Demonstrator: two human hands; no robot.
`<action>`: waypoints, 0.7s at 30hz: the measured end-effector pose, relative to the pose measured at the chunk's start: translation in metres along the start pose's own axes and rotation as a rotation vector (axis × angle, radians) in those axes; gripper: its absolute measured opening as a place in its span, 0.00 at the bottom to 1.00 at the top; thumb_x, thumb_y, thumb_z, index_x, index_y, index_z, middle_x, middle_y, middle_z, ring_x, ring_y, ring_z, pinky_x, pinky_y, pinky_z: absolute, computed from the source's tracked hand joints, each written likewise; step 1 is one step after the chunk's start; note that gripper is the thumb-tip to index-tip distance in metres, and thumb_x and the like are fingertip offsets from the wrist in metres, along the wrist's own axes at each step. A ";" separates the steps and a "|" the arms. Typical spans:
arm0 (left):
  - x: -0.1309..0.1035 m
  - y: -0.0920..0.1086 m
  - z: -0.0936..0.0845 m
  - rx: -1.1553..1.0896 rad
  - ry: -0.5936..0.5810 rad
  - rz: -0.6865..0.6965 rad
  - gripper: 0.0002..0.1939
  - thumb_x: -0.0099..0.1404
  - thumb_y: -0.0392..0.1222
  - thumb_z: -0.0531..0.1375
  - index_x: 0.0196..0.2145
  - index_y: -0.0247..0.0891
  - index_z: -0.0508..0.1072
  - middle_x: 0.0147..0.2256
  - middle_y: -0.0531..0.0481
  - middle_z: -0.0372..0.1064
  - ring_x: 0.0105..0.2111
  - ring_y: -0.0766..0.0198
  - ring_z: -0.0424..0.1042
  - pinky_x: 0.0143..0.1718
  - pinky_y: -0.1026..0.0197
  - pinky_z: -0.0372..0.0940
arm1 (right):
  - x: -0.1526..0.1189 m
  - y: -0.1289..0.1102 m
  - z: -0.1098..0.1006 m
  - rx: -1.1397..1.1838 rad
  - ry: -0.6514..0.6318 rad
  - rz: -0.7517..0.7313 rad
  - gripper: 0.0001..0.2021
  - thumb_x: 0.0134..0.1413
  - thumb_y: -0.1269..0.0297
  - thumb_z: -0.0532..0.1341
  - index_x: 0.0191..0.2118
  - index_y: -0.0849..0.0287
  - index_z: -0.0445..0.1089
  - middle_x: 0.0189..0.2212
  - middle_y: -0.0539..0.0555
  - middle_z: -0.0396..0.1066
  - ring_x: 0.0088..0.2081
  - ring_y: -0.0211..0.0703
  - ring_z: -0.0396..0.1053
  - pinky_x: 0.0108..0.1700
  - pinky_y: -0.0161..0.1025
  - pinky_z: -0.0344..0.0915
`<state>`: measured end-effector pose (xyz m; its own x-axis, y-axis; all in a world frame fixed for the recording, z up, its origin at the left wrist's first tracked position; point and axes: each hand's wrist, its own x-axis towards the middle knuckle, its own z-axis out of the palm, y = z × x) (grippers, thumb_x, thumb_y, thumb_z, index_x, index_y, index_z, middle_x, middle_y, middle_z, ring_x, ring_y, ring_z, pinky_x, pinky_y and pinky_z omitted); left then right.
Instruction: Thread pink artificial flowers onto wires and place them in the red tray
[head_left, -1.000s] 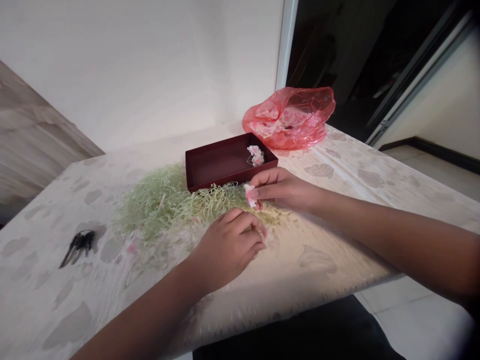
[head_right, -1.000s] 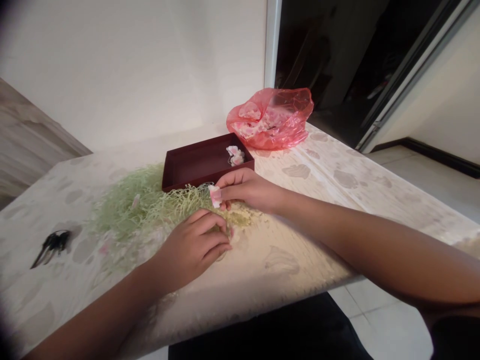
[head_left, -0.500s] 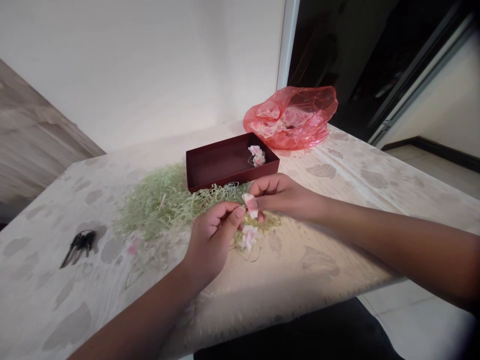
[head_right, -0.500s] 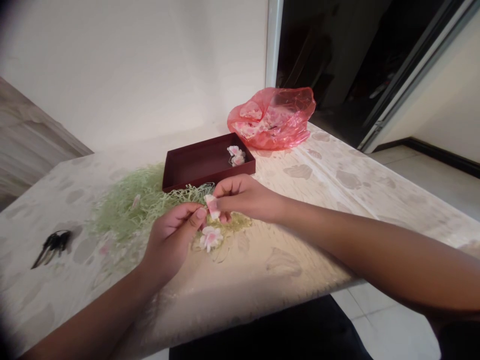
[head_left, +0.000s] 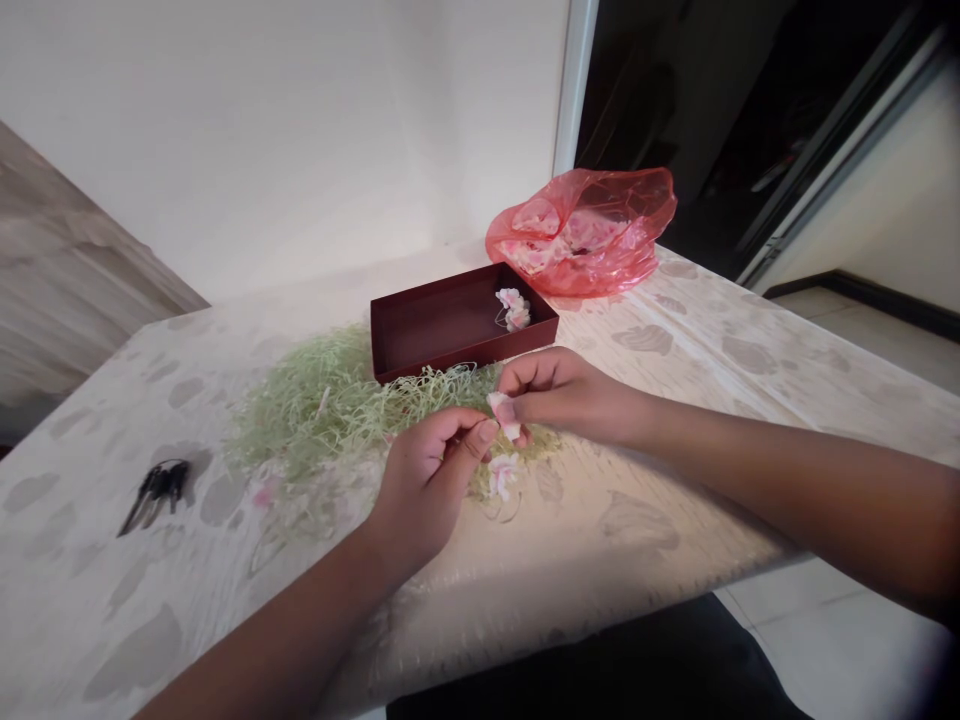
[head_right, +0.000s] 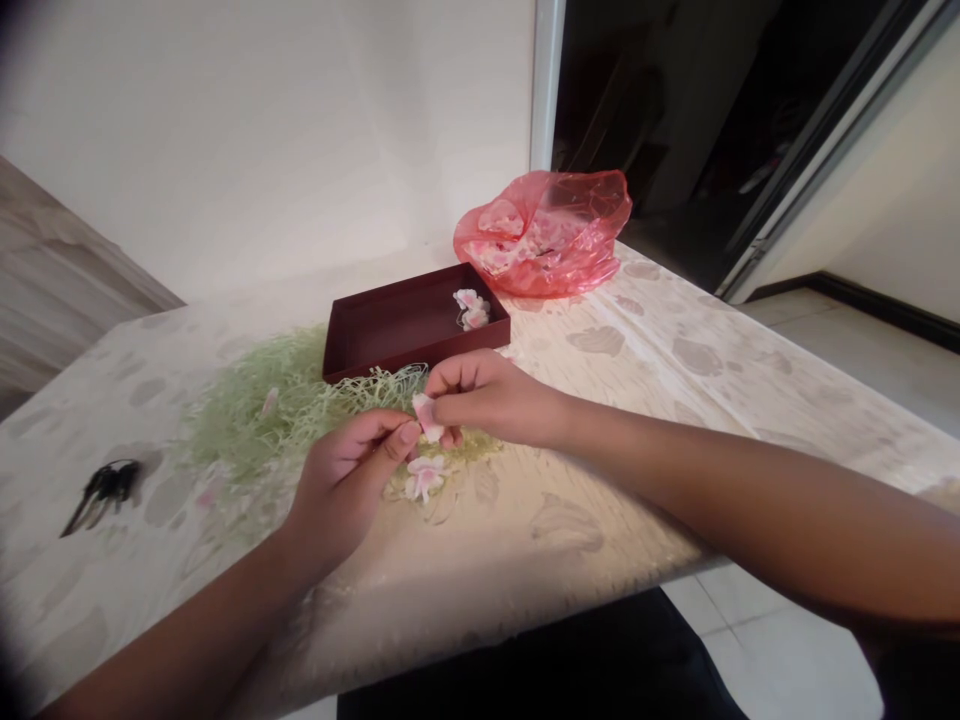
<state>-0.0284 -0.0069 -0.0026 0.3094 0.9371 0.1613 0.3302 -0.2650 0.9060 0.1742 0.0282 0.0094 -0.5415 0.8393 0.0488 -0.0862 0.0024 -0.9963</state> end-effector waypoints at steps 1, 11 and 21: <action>0.000 0.000 0.000 0.001 0.005 0.000 0.12 0.70 0.48 0.60 0.32 0.41 0.75 0.25 0.56 0.67 0.25 0.69 0.63 0.26 0.66 0.57 | 0.000 0.000 0.000 0.007 0.004 0.000 0.09 0.53 0.63 0.69 0.28 0.62 0.72 0.21 0.49 0.72 0.25 0.35 0.69 0.29 0.32 0.65; -0.001 0.001 -0.001 0.013 0.016 0.027 0.11 0.71 0.47 0.60 0.32 0.41 0.75 0.26 0.56 0.68 0.26 0.69 0.64 0.28 0.65 0.58 | 0.002 0.001 0.001 0.029 0.007 -0.007 0.10 0.53 0.62 0.69 0.27 0.63 0.72 0.21 0.49 0.72 0.24 0.34 0.69 0.29 0.32 0.65; 0.001 -0.003 -0.001 0.023 0.038 0.045 0.12 0.70 0.45 0.59 0.30 0.39 0.73 0.25 0.55 0.66 0.26 0.67 0.63 0.29 0.64 0.58 | 0.002 0.012 0.009 0.072 0.045 -0.025 0.10 0.49 0.63 0.71 0.29 0.63 0.72 0.23 0.49 0.73 0.25 0.33 0.70 0.29 0.30 0.67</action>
<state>-0.0296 -0.0048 -0.0045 0.2904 0.9321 0.2165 0.3377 -0.3115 0.8882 0.1648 0.0254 -0.0021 -0.5003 0.8631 0.0683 -0.1595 -0.0143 -0.9871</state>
